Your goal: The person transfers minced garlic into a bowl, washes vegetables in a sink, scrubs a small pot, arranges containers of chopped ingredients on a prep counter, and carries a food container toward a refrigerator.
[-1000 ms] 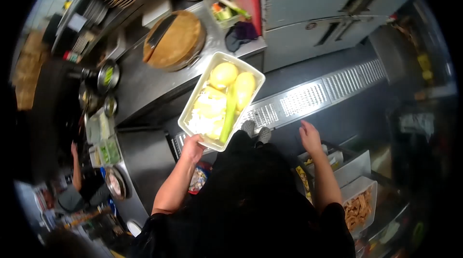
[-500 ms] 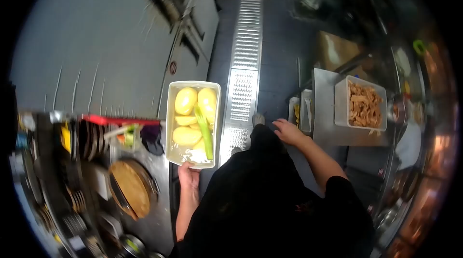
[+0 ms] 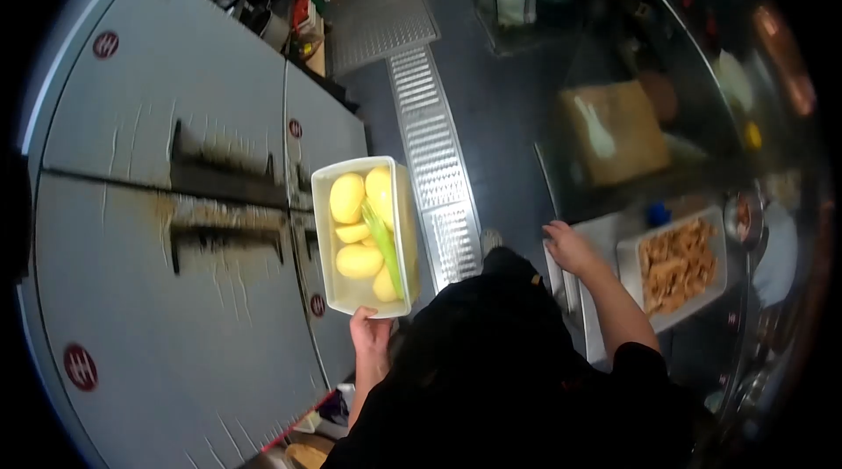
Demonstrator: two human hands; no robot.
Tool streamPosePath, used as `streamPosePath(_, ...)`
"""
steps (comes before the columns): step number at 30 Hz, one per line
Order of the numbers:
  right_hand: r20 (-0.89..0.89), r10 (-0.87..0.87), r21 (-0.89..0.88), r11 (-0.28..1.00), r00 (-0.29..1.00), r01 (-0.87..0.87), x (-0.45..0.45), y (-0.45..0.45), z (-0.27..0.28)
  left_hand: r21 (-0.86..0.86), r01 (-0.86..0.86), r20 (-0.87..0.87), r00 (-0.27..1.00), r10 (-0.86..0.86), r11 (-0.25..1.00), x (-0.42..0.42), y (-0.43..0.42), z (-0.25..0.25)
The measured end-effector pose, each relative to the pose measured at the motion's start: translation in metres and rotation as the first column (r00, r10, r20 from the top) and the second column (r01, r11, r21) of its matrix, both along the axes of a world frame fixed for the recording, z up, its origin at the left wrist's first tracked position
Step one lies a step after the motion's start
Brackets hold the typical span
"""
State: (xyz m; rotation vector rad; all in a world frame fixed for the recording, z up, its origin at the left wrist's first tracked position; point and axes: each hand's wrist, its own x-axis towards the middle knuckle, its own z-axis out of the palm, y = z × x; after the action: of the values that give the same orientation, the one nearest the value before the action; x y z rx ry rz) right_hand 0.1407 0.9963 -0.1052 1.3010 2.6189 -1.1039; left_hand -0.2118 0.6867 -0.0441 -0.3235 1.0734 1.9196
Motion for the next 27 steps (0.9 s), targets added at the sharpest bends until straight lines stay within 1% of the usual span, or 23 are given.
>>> streamPosePath(3,-0.033,0.076,0.117,0.991,0.997,-0.072,-0.061,0.088,0.035,-0.024,0.006,-0.021,1.0,-0.007,1.0,-0.045,0.073,0.003)
streamPosePath(6,-0.051,0.128,0.194,0.974,0.99,-0.116,-0.13,0.178,0.074,-0.055,0.026,-0.02,0.999,-0.027,0.998,-0.095,0.16,0.026)
streamPosePath(7,-0.06,0.136,0.219,0.968,0.989,-0.12,-0.151,0.204,0.083,-0.022,0.054,-0.024,0.998,-0.054,0.998,-0.115,0.184,0.023)
streamPosePath(8,-0.069,0.14,0.24,0.963,0.988,-0.12,-0.17,0.23,0.086,-0.028,0.059,-0.037,0.997,-0.06,0.998,-0.134,0.208,0.02)
streamPosePath(10,-0.083,0.126,0.255,0.962,0.989,-0.101,-0.193,0.281,0.079,-0.03,0.083,-0.062,0.994,-0.085,0.996,-0.17,0.259,0.017)
streamPosePath(12,-0.083,0.088,0.259,0.964,0.993,-0.063,-0.213,0.33,0.067,-0.031,0.088,-0.064,0.994,-0.089,0.996,-0.216,0.308,0.001)
streamPosePath(14,0.054,0.056,0.295,0.953,0.997,-0.069,-0.213,0.376,0.025,-0.002,0.098,-0.078,0.992,-0.098,0.995,-0.26,0.364,-0.012)
streamPosePath(15,0.121,0.03,0.312,0.948,0.992,-0.067,-0.21,0.392,0.011,-0.037,0.073,-0.048,0.996,-0.075,0.997,-0.281,0.393,-0.015)
streamPosePath(16,0.159,-0.039,0.188,0.982,0.986,0.008,-0.213,0.403,0.009,-0.033,0.086,-0.058,0.994,-0.087,0.996,-0.305,0.424,-0.018)
streamPosePath(17,0.203,-0.104,0.169,0.983,0.974,0.07,-0.209,0.408,-0.008,-0.027,0.1,-0.067,0.993,-0.102,0.995,-0.328,0.45,-0.022)
streamPosePath(18,0.323,-0.157,0.109,0.986,0.933,0.128,-0.205,0.41,-0.021,-0.035,0.115,-0.072,0.991,-0.117,0.993,-0.349,0.475,-0.022)
streamPosePath(19,0.395,-0.194,0.111,0.98,0.898,0.163,-0.195,0.409,-0.048,-0.024,0.136,-0.086,0.987,-0.138,0.99,-0.371,0.505,-0.017)
streamPosePath(20,0.474,-0.214,-0.042,0.963,0.854,0.265,-0.192,0.41,-0.058,-0.03,0.15,-0.083,0.985,-0.152,0.988,-0.392,0.535,-0.013)
streamPosePath(21,0.552,-0.212,-0.188,0.911,0.806,0.368,-0.192,0.41,-0.066,-0.037,0.161,-0.078,0.983,-0.163,0.986,-0.413,0.565,-0.01)
streamPosePath(22,0.539,-0.272,-0.206,0.875,0.797,0.438,-0.189,0.405,-0.074,-0.05,0.172,-0.073,0.982,-0.176,0.984,-0.432,0.594,-0.006)
streamPosePath(24,0.53,-0.454,-0.174,0.769,0.716,0.616,-0.146,0.383,-0.145,-0.052,0.179,-0.058,0.982,-0.182,0.983,-0.468,0.647,-0.004)
streamPosePath(25,0.632,-0.1,-0.237,0.919,0.768,0.315,-0.101,0.378,-0.212,-0.046,0.185,-0.059,0.98,-0.188,0.982,-0.487,0.674,-0.009)
streamPosePath(26,0.655,0.228,-0.298,0.954,0.72,-0.031,-0.073,0.38,-0.254,-0.037,0.193,-0.064,0.979,-0.195,0.981,-0.506,0.702,-0.011)
streamPosePath(27,0.712,-0.149,-0.395,0.723,0.687,0.566,-0.117,0.398,-0.211,-0.042,0.205,-0.063,0.976,-0.208,0.978,-0.522,0.73,-0.008)
